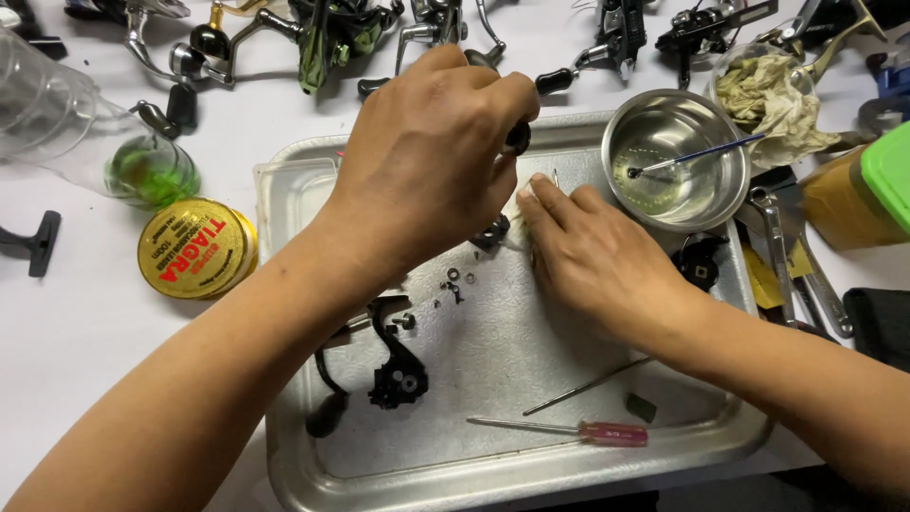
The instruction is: Cleaning and assembling various small components of a fishing reel on a metal tray using a cloth and small tools.
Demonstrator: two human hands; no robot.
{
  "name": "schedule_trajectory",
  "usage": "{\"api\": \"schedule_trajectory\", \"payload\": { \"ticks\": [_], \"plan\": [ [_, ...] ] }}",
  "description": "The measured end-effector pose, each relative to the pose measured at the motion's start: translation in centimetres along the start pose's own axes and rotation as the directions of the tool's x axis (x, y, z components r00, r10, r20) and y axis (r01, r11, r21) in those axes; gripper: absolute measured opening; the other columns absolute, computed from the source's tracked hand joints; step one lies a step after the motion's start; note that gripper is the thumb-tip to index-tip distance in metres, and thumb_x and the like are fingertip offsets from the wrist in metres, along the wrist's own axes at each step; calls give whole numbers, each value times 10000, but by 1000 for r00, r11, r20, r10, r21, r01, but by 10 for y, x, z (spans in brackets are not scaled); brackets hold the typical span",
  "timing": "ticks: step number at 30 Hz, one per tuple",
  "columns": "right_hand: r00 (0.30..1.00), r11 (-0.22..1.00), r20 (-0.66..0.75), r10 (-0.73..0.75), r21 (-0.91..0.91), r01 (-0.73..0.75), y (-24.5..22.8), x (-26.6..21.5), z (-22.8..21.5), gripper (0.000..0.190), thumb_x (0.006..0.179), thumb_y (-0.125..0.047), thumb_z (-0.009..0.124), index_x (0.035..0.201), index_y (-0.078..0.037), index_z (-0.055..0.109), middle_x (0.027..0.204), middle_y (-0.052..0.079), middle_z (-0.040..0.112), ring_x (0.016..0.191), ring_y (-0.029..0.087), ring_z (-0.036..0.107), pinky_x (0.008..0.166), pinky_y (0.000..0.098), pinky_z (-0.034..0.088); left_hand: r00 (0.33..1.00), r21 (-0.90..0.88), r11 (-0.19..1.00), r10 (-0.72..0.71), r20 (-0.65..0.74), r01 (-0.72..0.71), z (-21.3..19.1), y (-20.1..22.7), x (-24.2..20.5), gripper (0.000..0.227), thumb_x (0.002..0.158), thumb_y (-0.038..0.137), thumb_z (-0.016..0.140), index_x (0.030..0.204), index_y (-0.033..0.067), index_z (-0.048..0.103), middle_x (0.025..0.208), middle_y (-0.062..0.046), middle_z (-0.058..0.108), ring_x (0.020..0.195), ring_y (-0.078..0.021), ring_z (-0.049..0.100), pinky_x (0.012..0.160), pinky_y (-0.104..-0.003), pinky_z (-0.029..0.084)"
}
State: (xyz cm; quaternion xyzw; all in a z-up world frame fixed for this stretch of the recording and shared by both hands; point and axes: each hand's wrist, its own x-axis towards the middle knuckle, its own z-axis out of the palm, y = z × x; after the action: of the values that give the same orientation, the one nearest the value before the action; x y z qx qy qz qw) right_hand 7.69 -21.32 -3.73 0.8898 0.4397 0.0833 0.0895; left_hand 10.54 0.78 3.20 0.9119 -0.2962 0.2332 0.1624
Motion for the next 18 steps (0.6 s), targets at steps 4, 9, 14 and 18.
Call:
{"api": "schedule_trajectory", "payload": {
  "ticks": [4,9,14,18],
  "plan": [
    [994,1000,-112,-3,12,4,4,13,5,550,894,-79,485,1421,78,504,1424,304,564,1019,408,620,951,446,501,999,9,1000,9,-35,-9,-12,0,-10,214,764,181,777,875,112,607,765,-46,641,804,-325,582,479,-496,482],
    [996,985,72,50,160,-61,1,31,-16,481,856,5,446,1333,11,511,1360,174,544,835,351,531,678,514,535,999,29,999,15,-48,-14,-18,1,-18,200,750,148,753,878,108,605,742,-39,636,807,-310,569,509,-468,482],
    [998,993,-23,-64,98,66,10,33,-8,384,880,-25,451,1242,-26,580,1112,134,601,801,316,520,696,469,509,998,33,999,32,-56,-30,-18,0,-21,222,732,160,756,881,109,599,781,-39,652,814,-317,577,549,-466,491],
    [994,992,-5,-111,60,111,16,35,-7,177,900,-5,477,1014,-68,598,1006,98,598,806,306,528,627,460,499,997,42,998,42,-60,-39,-18,2,-20,223,735,163,757,878,110,595,775,-40,641,819,-321,575,534,-475,492]
  ]
}}
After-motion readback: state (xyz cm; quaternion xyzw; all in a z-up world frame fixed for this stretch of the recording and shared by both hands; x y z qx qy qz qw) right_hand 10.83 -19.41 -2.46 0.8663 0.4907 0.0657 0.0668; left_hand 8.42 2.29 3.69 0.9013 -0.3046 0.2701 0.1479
